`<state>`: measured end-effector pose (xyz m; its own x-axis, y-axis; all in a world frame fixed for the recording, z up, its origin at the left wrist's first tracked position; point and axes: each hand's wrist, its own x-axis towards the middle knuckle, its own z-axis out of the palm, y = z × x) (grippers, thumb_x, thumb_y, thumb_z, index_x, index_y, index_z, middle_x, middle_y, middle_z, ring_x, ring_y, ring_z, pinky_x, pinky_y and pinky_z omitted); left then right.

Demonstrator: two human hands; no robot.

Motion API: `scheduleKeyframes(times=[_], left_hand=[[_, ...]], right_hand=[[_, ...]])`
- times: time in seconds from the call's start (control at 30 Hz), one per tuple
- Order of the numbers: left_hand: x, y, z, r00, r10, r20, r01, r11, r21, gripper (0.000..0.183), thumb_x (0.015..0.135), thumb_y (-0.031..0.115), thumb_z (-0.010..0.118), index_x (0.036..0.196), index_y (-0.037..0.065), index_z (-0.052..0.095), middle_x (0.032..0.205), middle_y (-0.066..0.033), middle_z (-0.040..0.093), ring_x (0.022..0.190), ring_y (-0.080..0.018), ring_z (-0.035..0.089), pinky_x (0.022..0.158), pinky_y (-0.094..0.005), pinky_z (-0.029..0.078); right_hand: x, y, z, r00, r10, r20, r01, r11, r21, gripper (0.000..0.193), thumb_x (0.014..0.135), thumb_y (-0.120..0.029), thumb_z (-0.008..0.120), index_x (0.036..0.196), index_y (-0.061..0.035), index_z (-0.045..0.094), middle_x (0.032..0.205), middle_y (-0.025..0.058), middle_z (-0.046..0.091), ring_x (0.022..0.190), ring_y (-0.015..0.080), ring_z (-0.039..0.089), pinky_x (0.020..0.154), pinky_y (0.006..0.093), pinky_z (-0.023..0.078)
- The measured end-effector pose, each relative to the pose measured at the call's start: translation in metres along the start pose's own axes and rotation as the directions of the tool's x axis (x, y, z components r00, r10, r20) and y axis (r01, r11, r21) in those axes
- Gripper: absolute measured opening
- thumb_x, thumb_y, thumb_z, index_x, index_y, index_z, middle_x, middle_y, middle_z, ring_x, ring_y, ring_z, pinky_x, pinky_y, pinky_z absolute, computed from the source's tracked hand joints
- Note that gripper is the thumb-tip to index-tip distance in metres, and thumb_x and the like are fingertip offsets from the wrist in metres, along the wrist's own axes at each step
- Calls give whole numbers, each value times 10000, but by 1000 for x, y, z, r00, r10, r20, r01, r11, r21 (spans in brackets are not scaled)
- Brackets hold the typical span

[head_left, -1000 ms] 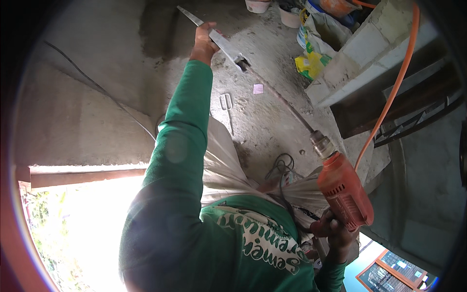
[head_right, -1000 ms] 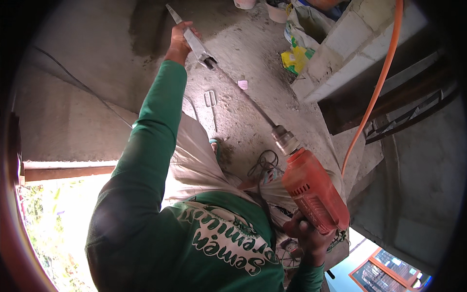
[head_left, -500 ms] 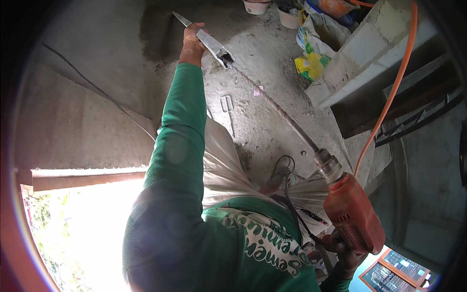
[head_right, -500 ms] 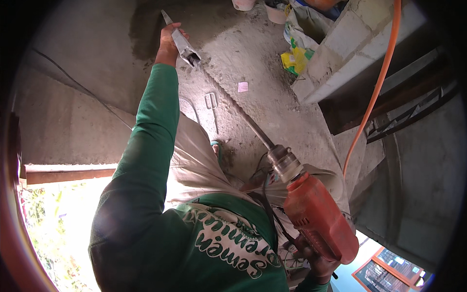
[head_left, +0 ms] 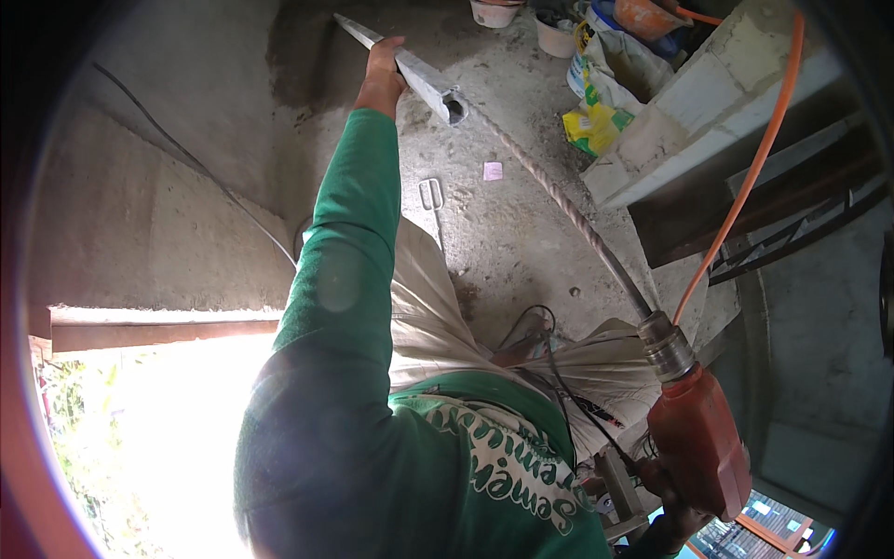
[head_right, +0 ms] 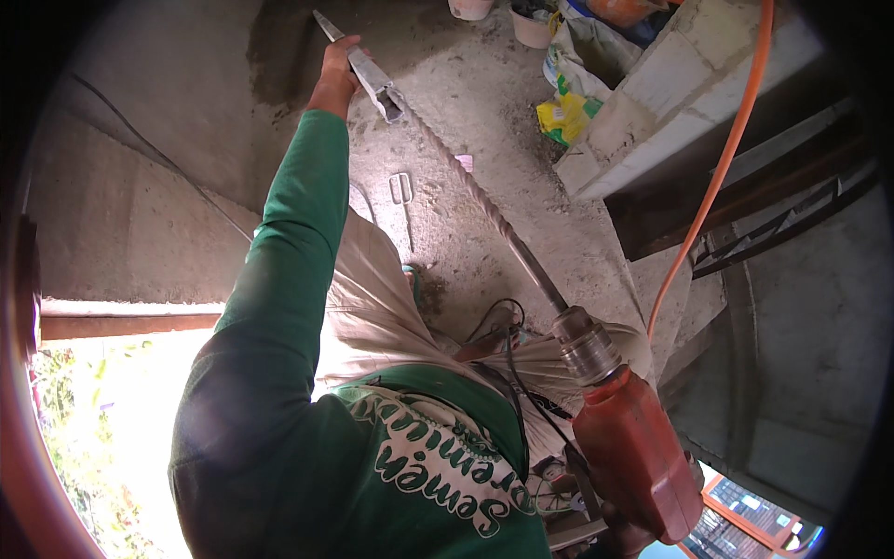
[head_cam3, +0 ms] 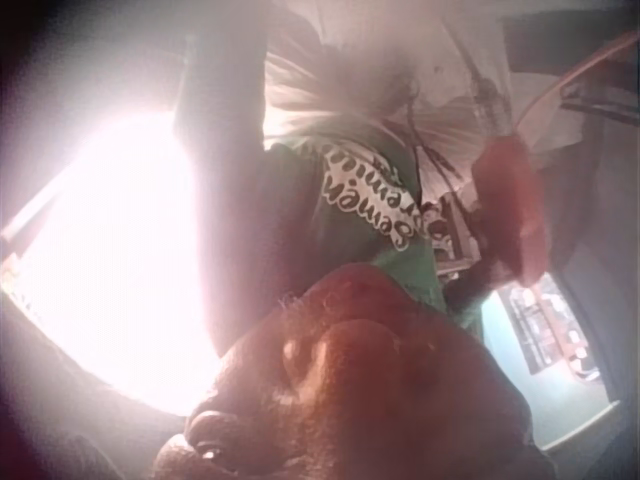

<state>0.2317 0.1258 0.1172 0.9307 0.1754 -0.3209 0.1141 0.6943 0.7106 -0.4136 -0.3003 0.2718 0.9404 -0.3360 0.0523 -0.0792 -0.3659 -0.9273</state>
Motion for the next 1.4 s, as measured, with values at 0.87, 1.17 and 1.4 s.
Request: scheduleKeyframes(times=[0.87, 1.17, 1.4], left_hand=[[-16, -5, 7, 999, 7, -36, -6, 1000, 24, 338, 849, 202, 737, 1108, 124, 535, 826, -125, 577, 703, -302, 574, 648, -493, 517], [-9, -6, 4, 1000, 3, -20, -3, 1000, 6, 367, 850, 191, 731, 1136, 121, 512, 791, -122, 549, 692, -303, 573, 646, -491, 517], [-14, -6, 7, 999, 14, -36, -15, 1000, -15, 331, 858, 188, 727, 1103, 120, 514, 794, -121, 546, 685, -293, 570, 635, -486, 516]], right_hand=[[-6, 0, 3, 982, -187, 34, 190, 973, -132, 427, 871, -353, 742, 1249, -234, 582, 886, 97, 658, 743, 242, 683, 694, 377, 551], [-2, -1, 11, 953, -286, 97, 300, 930, -212, 425, 890, -365, 728, 1278, -295, 568, 899, 95, 653, 749, 246, 685, 699, 384, 552], [5, -3, 19, 907, -382, 178, 419, 859, -294, 428, 906, -375, 718, 1301, -342, 557, 910, 93, 649, 753, 250, 686, 702, 389, 553]])
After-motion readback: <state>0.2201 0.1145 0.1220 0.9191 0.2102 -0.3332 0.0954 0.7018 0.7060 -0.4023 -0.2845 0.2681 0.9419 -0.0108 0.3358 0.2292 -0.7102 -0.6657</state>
